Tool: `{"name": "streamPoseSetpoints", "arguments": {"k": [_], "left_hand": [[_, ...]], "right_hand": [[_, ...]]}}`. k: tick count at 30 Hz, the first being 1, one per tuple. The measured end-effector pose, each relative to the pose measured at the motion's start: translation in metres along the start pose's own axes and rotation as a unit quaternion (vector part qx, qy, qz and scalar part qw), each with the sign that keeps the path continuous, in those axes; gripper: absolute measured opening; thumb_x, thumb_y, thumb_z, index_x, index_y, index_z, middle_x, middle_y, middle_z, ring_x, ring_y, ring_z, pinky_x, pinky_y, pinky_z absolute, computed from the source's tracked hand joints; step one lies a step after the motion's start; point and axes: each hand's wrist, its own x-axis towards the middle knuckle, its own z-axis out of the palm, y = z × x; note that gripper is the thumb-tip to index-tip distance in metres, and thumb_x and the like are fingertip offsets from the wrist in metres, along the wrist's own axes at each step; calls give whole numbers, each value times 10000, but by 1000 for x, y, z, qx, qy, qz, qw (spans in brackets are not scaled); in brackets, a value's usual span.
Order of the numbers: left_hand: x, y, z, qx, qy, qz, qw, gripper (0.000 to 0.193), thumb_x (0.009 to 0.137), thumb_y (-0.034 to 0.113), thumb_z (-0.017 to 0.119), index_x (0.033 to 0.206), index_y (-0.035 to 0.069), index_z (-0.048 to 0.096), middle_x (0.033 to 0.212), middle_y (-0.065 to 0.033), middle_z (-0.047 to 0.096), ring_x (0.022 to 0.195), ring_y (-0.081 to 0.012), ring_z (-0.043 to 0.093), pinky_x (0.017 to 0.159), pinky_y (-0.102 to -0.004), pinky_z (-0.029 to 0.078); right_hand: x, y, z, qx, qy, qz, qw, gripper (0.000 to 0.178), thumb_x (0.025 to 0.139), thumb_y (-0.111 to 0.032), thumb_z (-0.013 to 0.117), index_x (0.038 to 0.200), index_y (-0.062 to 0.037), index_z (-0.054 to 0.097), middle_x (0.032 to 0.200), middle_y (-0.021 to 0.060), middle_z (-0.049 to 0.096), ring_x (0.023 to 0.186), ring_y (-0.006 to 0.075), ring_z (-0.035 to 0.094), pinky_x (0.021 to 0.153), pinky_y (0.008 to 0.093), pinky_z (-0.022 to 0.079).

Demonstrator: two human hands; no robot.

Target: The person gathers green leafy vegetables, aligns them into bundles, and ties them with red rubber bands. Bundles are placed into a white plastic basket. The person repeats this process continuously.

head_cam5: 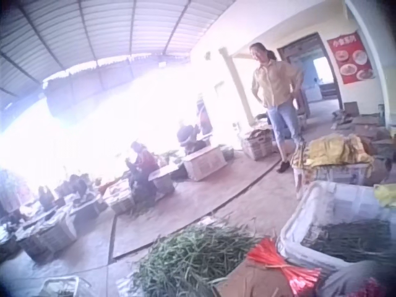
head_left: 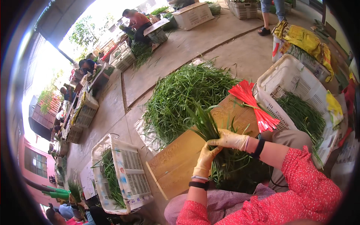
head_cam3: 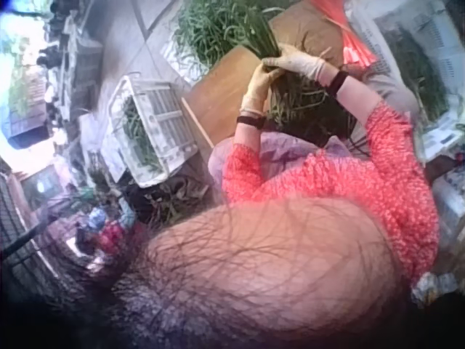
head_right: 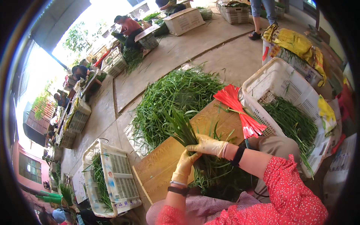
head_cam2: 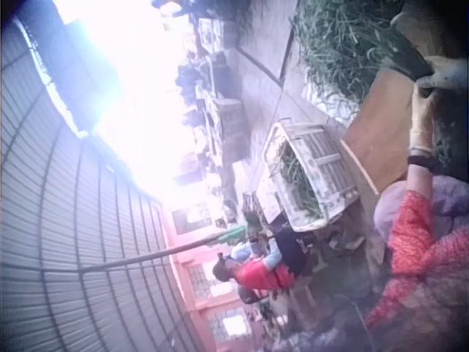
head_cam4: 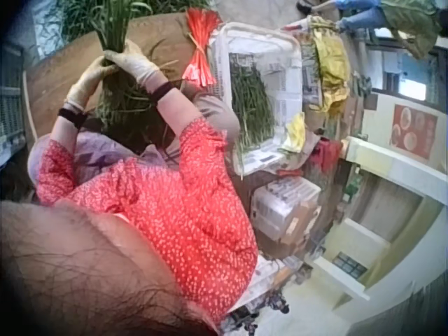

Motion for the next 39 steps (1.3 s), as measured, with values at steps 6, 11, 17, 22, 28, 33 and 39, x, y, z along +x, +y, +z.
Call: {"name": "streamPoseSetpoints", "arguments": {"k": [6,11,17,22,28,33,39], "left_hand": [[-62,7,32,-13,-63,54,997,479,877,109,767,1304,5,576,1215,-70,651,1129,-174,602,964,-317,493],[-90,71,47,9,-57,178,982,426,866,104,776,1240,4,597,1167,-75,657,1087,-172,616,946,-319,498],[-108,156,48,134,-52,277,950,269,817,35,767,1083,41,726,1075,-50,694,1003,-176,645,888,-336,524],[-56,73,17,96,15,286,953,396,848,82,766,1225,43,653,1139,-68,679,1003,-180,658,839,-344,565],[-37,59,41,-30,95,232,968,394,893,148,718,1263,49,627,1170,-80,672,1050,-199,649,888,-363,550],[-40,79,43,-127,159,208,957,401,930,202,678,1295,54,606,1196,-90,667,1090,-215,642,929,-378,538],[-50,87,27,-200,201,172,943,417,975,267,630,1334,61,580,1228,-103,661,1137,-234,633,978,-397,523]], "right_hand": [[-77,-39,19,-171,17,-262,950,371,870,-194,741,1198,-49,645,1102,160,671,1005,335,646,909,411,502],[-109,-137,10,-90,-20,-338,937,362,869,-132,718,1202,-30,619,1095,188,643,1080,356,610,965,425,463],[-103,-193,1,-118,-1,-483,868,385,878,-215,713,1207,-36,624,1159,180,619,1085,356,598,944,427,476],[-54,-131,1,-364,5,-384,849,582,772,-429,786,1239,-110,650,1357,129,584,1316,387,495,1109,467,395],[-30,-126,11,-490,7,-359,794,557,784,-517,736,1248,-219,659,1470,92,499,1437,393,354,1154,604,273],[-30,-150,22,-523,61,-350,775,747,825,-629,646,1466,-288,468,1601,122,327,1474,458,259,1134,687,234],[-31,-99,44,-282,156,-405,856,1139,710,-622,766,1592,-136,234,1643,219,177,1484,488,206,1157,642,221]]}}
